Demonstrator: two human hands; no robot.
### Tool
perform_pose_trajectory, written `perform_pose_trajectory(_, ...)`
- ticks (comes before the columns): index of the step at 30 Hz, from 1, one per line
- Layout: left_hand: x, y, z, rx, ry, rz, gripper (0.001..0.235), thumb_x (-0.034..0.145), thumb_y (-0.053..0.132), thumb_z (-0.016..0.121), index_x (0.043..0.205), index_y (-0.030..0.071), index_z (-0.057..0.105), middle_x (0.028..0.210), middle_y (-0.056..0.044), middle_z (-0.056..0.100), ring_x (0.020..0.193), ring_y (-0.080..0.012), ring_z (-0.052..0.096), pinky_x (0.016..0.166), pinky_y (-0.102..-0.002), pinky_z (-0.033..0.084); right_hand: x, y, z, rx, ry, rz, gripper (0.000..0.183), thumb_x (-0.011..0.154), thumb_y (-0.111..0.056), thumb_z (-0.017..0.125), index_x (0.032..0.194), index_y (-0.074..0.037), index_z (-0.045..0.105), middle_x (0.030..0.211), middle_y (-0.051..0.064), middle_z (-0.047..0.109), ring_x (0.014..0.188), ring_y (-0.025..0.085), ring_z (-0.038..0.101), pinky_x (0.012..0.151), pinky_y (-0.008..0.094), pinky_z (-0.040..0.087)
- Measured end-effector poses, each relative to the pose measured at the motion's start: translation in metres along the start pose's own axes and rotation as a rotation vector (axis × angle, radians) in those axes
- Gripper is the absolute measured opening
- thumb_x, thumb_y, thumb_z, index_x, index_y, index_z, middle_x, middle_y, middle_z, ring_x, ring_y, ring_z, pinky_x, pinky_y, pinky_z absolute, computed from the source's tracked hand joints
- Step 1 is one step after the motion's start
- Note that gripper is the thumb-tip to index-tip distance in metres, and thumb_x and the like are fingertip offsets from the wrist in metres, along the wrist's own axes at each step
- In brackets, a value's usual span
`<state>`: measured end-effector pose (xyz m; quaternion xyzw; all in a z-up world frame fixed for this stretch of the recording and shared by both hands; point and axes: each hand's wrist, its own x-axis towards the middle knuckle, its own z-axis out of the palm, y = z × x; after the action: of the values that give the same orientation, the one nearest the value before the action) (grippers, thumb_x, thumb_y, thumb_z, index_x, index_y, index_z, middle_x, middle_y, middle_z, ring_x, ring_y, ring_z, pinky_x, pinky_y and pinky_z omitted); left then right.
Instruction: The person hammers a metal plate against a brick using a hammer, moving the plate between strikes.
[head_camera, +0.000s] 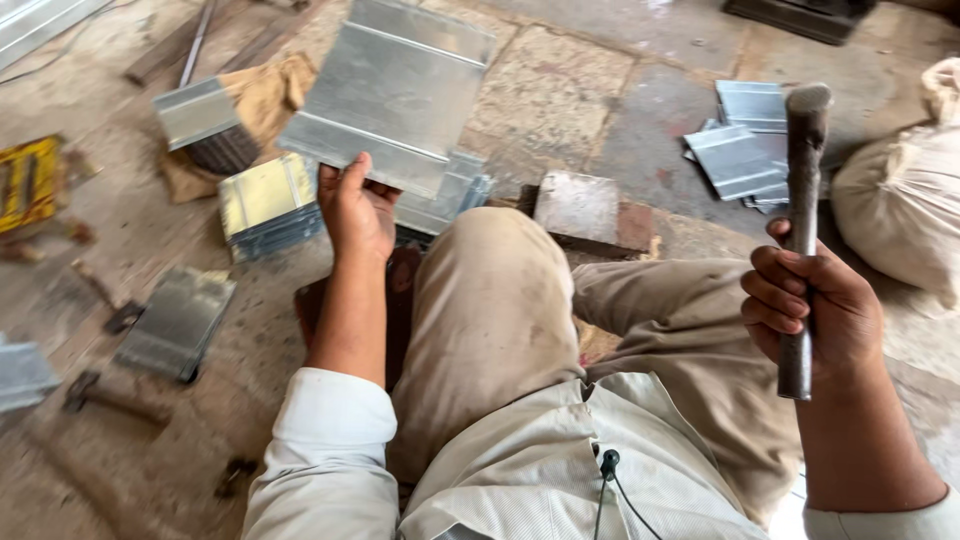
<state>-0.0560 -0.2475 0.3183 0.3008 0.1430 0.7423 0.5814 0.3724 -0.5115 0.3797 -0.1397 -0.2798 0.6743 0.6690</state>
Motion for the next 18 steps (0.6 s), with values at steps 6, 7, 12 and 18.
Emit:
perform_pose_trajectory(6,0.001,-0.009,0.015,-0.028,-0.03,-0.016,0.038,0.092,0.007,0.066,0.128,0.015,0.058,0.127,-0.009,0.062,0.111,-0.0288,0.064,0.085,-0.049,0.061,-0.018,-0.002,0.019,-0.163,0.081,-0.036,0.026,0.105,-0.002,0.053,0.131,-0.004,0.051,0.079,0.003,0.042,0.06,0.01,0.041,0.048,0.021,0.037)
perform_pose_trajectory(7,0.001,-0.011,0.017,-0.021,-0.033,-0.019,0.037,0.093,0.008,0.066,0.129,0.014,0.059,0.128,-0.01,0.062,0.112,-0.0294,0.064,0.085,-0.049,0.06,-0.022,-0.004,0.02,-0.193,0.101,-0.042,0.027,0.104,-0.003,0.053,0.131,-0.003,0.051,0.079,0.002,0.042,0.06,0.01,0.041,0.047,0.021,0.037)
perform_pose_trajectory(12,0.0,-0.011,0.019,0.032,-0.006,-0.044,0.041,0.089,0.009,0.067,0.129,0.016,0.06,0.127,-0.009,0.062,0.111,-0.0287,0.065,0.084,-0.048,0.061,-0.04,-0.004,0.02,-0.323,0.205,-0.027,0.03,0.102,-0.005,0.053,0.132,-0.005,0.051,0.077,0.002,0.041,0.057,0.008,0.04,0.044,0.02,0.035)
perform_pose_trajectory(18,0.008,0.017,0.015,0.134,-0.006,0.01,0.045,0.089,0.012,0.073,0.132,0.014,0.06,0.127,-0.013,0.063,0.111,-0.0296,0.064,0.082,-0.045,0.059,-0.044,-0.006,0.028,-0.358,0.254,-0.02,0.03,0.101,-0.006,0.054,0.131,-0.006,0.051,0.076,0.0,0.042,0.057,0.007,0.04,0.043,0.02,0.034)
